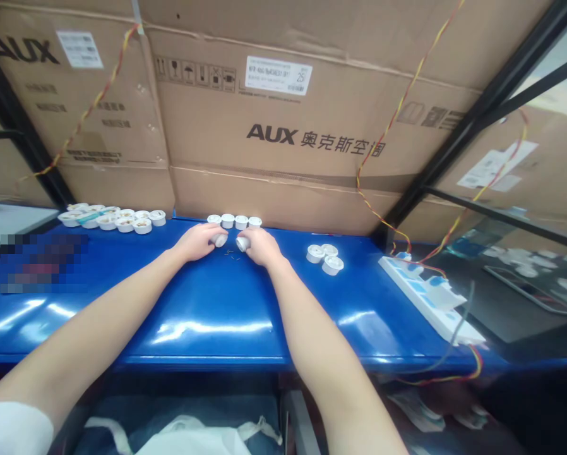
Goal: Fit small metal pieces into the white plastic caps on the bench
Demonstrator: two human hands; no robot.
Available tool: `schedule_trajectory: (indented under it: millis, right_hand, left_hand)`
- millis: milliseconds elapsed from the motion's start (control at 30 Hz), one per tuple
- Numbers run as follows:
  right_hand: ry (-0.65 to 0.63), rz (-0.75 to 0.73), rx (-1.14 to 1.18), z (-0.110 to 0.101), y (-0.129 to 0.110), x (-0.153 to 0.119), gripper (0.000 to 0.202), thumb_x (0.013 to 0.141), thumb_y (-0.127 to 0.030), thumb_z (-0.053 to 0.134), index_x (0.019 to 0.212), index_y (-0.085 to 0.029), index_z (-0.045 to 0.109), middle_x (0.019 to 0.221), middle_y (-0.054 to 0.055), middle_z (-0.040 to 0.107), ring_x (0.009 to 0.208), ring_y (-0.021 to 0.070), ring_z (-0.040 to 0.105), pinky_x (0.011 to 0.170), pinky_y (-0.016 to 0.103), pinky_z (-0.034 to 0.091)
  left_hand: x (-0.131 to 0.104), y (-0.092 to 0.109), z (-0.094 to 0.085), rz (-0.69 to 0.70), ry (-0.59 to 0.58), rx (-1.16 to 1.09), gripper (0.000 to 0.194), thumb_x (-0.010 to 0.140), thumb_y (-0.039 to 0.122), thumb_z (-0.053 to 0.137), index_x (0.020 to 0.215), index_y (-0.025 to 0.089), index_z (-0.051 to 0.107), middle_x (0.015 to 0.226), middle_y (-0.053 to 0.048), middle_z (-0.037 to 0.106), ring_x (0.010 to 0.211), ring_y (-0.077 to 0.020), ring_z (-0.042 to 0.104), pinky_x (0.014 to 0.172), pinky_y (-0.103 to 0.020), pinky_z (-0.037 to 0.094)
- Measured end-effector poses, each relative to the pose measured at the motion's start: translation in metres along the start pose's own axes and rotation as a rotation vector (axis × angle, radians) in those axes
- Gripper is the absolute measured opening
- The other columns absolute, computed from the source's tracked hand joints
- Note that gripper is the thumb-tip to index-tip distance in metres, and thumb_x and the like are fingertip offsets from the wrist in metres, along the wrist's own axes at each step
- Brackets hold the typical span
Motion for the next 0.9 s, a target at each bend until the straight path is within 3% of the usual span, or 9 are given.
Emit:
schedule_trajectory:
  millis: [67,167,367,467,533,600,700,900]
  right_hand:
    - [-0.018,0.167,-0.007,0.0,0.01,-0.002,0.044,0.078,-0.03,0.069,0.121,-0.025,0.063,0.118,0.007,0.068,0.104,0.026,0.063,0.086,0.031,0.046]
    - [-0.057,0.376,-0.035,-0.001,0.026,-0.006,0.047,0.081,-0.05,0.065,0.117,-0.02,0.066,0.114,0.013,0.07,0.103,0.0296,0.065,0.083,0.032,0.047]
    - [-0.062,0.551,-0.07,-0.005,0.043,-0.009,0.043,0.083,-0.057,0.058,0.096,-0.018,0.072,0.107,0.016,0.072,0.101,0.0311,0.066,0.079,0.034,0.049]
    - [-0.099,0.546,-0.013,-0.003,0.043,-0.009,0.042,0.085,-0.057,0.055,0.081,-0.02,0.073,0.091,0.013,0.074,0.09,0.029,0.069,0.076,0.033,0.049]
    - [-0.108,0.474,0.042,0.0,0.04,-0.007,0.037,0.087,-0.052,0.055,0.078,-0.021,0.074,0.087,0.01,0.074,0.088,0.0263,0.069,0.077,0.031,0.049]
    - [-0.078,0.392,0.083,0.003,0.037,-0.004,0.028,0.087,-0.044,0.059,0.09,-0.022,0.075,0.095,0.007,0.074,0.094,0.0243,0.069,0.081,0.03,0.048]
    - [-0.037,0.31,0.126,0.009,0.033,-0.001,0.03,0.085,-0.038,0.063,0.109,-0.022,0.072,0.109,0.007,0.073,0.102,0.0227,0.067,0.089,0.029,0.048]
    - [-0.051,0.304,0.137,0.005,0.031,-0.002,0.024,0.086,-0.038,0.062,0.099,-0.022,0.073,0.106,0.007,0.073,0.1,0.0226,0.066,0.088,0.03,0.047]
  left_hand:
    - [-0.004,-0.012,0.002,-0.227,0.052,-0.103,0.043,0.078,0.028,0.065,0.121,0.025,0.062,0.12,-0.005,0.069,0.108,-0.0255,0.064,0.093,-0.033,0.049]
    - [-0.011,-0.03,0.008,-0.483,0.032,-0.212,0.05,0.076,0.045,0.07,0.121,0.025,0.062,0.106,-0.005,0.073,0.1,-0.0275,0.067,0.087,-0.034,0.051]
    - [-0.015,-0.038,0.003,-0.633,0.111,-0.144,0.044,0.079,0.034,0.064,0.121,0.026,0.057,0.085,-0.002,0.072,0.083,-0.0221,0.067,0.074,-0.03,0.05]
    - [-0.014,-0.034,0.003,-0.634,0.073,-0.122,0.018,0.079,0.035,0.062,0.094,0.026,0.066,0.083,-0.003,0.072,0.082,-0.0222,0.067,0.073,-0.03,0.05]
    - [-0.013,-0.032,0.005,-0.597,0.012,-0.115,0.016,0.079,0.038,0.062,0.08,0.024,0.069,0.088,-0.006,0.074,0.088,-0.0249,0.067,0.075,-0.032,0.05]
    - [-0.011,-0.032,0.007,-0.552,-0.011,-0.12,0.018,0.079,0.038,0.063,0.084,0.023,0.072,0.097,-0.007,0.074,0.096,-0.0275,0.066,0.081,-0.034,0.051]
    - [-0.01,-0.034,0.011,-0.507,-0.007,-0.117,0.025,0.081,0.038,0.062,0.099,0.024,0.073,0.109,-0.007,0.073,0.106,-0.0292,0.063,0.092,-0.039,0.049]
    - [-0.01,-0.034,0.012,-0.473,-0.012,-0.115,0.026,0.081,0.037,0.062,0.101,0.025,0.073,0.112,-0.007,0.072,0.11,-0.0306,0.062,0.096,-0.042,0.048]
Point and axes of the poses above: each hand's wrist, its own x-axis towards the middle knuckle, its own z-axis out of the palm, y = z × x, the point moved 3 cm from there along x, towards the middle knuckle
